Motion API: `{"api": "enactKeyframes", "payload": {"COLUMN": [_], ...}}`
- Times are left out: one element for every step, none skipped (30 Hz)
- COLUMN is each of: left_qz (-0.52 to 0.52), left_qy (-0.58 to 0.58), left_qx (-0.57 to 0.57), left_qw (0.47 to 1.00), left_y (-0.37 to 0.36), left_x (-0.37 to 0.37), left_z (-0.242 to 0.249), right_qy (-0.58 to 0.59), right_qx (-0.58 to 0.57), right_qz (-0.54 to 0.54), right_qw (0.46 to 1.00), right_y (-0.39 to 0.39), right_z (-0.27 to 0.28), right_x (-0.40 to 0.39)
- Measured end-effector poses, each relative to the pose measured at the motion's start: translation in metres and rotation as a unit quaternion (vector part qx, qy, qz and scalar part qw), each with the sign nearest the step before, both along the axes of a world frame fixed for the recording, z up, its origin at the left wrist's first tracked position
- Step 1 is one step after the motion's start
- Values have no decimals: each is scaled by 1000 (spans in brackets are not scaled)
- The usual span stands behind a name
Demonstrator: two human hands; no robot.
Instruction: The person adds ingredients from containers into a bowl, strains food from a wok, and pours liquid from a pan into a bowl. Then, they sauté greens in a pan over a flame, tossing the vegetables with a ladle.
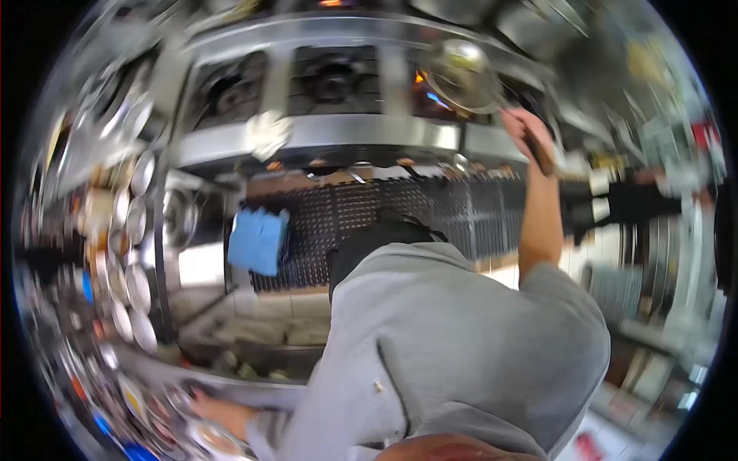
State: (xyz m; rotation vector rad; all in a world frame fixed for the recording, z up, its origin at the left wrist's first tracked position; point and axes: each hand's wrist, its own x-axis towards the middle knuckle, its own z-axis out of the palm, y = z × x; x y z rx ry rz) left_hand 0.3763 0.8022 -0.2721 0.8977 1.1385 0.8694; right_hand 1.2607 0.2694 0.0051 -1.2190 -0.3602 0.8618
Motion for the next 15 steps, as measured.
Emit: {"api": "enactKeyframes", "payload": {"left_qz": [-12,-7,8,32,56,80,108,134,162,192,224,257,288,188,209], "left_qy": [1,3,10,17,25,31,36,41,45,50,56,59,60,33,-2], "left_qx": [0,3,8,14,23,32,42,47,52,56,59,64,69,65,112], "left_qw": [1000,1000,1000,999,998,996,993,989,984,979,971,963,953,979,972], "left_y": [2,-7,-21,-34,-40,-38,-37,-28,-18,-31,-42,-54,-64,-78,-95], "left_x": [8,6,1,-6,-11,-12,-11,-12,-11,11,28,51,74,110,175], "left_z": [-6,-4,5,18,34,52,70,82,94,93,100,114,134,144,154], "right_qy": [84,39,-24,-29,-40,-50,-46,-63,-80,-77,-190,-302,-529,-529,-508], "right_qx": [-50,-101,-117,-160,-205,-250,-241,-299,-356,-354,-409,-454,-485,-481,-537], "right_qz": [-114,-44,-158,-177,-186,-195,-201,-194,-185,-186,-171,-155,-164,-165,-150], "right_qw": [989,993,980,971,960,947,948,932,913,913,876,824,677,679,656], "right_y": [11,7,15,10,10,8,2,1,-1,-4,-8,-12,-20,-34,-33], "right_z": [6,6,3,-7,-22,-35,-43,-49,-54,-61,-68,-79,-99,-117,-96], "right_x": [-17,-22,-47,-45,-41,-36,-30,-29,-28,-28,-30,-26,-22,-15,-37]}}
